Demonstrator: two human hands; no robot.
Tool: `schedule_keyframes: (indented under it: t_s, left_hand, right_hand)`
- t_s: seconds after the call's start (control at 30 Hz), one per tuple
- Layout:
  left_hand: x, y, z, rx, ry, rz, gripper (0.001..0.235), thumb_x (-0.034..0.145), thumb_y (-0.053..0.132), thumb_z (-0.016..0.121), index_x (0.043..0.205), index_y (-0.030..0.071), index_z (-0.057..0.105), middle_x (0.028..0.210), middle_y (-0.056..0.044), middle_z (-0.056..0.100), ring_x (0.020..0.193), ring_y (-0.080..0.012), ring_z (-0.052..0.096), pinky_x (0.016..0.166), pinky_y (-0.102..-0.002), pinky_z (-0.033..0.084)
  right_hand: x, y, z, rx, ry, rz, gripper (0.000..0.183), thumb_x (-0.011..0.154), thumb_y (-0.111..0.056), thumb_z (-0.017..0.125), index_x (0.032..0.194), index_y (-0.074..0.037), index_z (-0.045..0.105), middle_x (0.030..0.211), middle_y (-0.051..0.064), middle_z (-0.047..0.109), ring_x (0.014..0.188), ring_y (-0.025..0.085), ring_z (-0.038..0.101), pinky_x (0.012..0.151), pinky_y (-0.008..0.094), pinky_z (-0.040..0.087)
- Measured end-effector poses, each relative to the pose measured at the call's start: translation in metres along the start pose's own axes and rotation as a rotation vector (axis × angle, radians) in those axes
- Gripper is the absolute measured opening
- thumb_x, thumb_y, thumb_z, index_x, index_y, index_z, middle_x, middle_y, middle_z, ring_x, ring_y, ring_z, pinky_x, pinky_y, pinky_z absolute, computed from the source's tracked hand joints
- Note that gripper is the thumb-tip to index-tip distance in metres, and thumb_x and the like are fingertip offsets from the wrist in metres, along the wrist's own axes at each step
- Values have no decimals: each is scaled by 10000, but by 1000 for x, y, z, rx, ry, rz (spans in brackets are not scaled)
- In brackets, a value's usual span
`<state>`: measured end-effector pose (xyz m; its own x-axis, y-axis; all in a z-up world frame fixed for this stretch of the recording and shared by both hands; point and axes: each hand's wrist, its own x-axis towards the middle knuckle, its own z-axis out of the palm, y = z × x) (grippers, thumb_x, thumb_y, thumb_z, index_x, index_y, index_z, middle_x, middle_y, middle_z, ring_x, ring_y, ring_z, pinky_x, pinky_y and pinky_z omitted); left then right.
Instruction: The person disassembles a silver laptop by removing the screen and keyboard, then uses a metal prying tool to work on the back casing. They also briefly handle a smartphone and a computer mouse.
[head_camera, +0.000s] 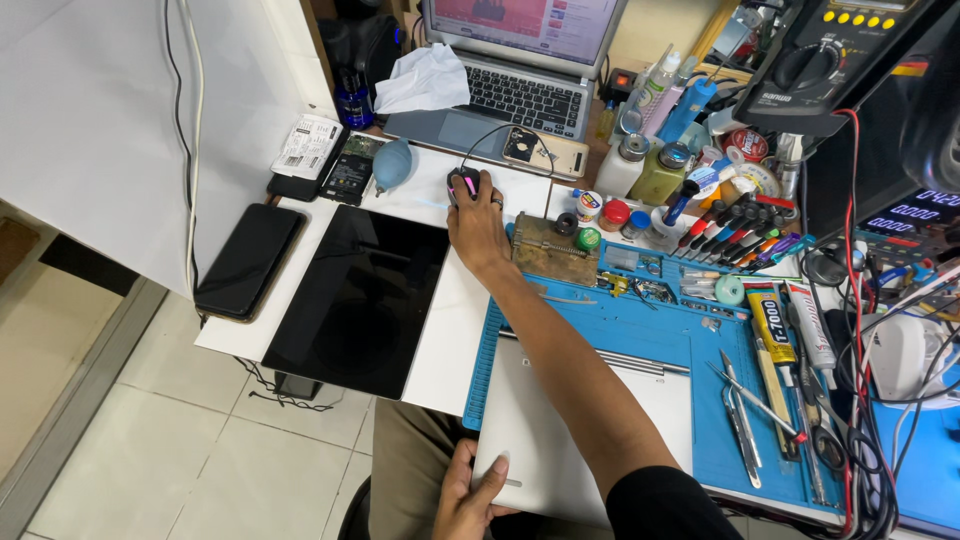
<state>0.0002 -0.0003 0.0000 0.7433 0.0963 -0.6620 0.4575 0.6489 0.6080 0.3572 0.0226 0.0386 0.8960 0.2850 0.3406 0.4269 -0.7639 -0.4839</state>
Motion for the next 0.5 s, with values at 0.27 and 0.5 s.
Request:
schedule_keyframes:
  t_s: [0.27, 0.5]
  left_hand:
    - [3, -4, -2, -14, 11, -12, 304, 950, 194, 778, 1182, 33, 666, 1033, -178, 779, 870, -310, 769, 747, -496, 717]
    - [3, -4, -2, 1, 7, -16, 278, 959, 191, 772, 1154, 32, 654, 1008, -180, 772, 861, -314, 769, 739, -498, 718]
  right_hand:
    - [0, 1, 1, -8, 35, -30, 548, 1072, -110, 641, 1599, -132, 495, 1682, 331, 274, 1333, 636, 464, 875, 716, 584]
    - [-1, -1, -2, -2, 5, -7, 532, 1085, -119, 617, 1601, -140, 489, 1690, 312, 256, 1346, 625, 451, 870, 713, 589]
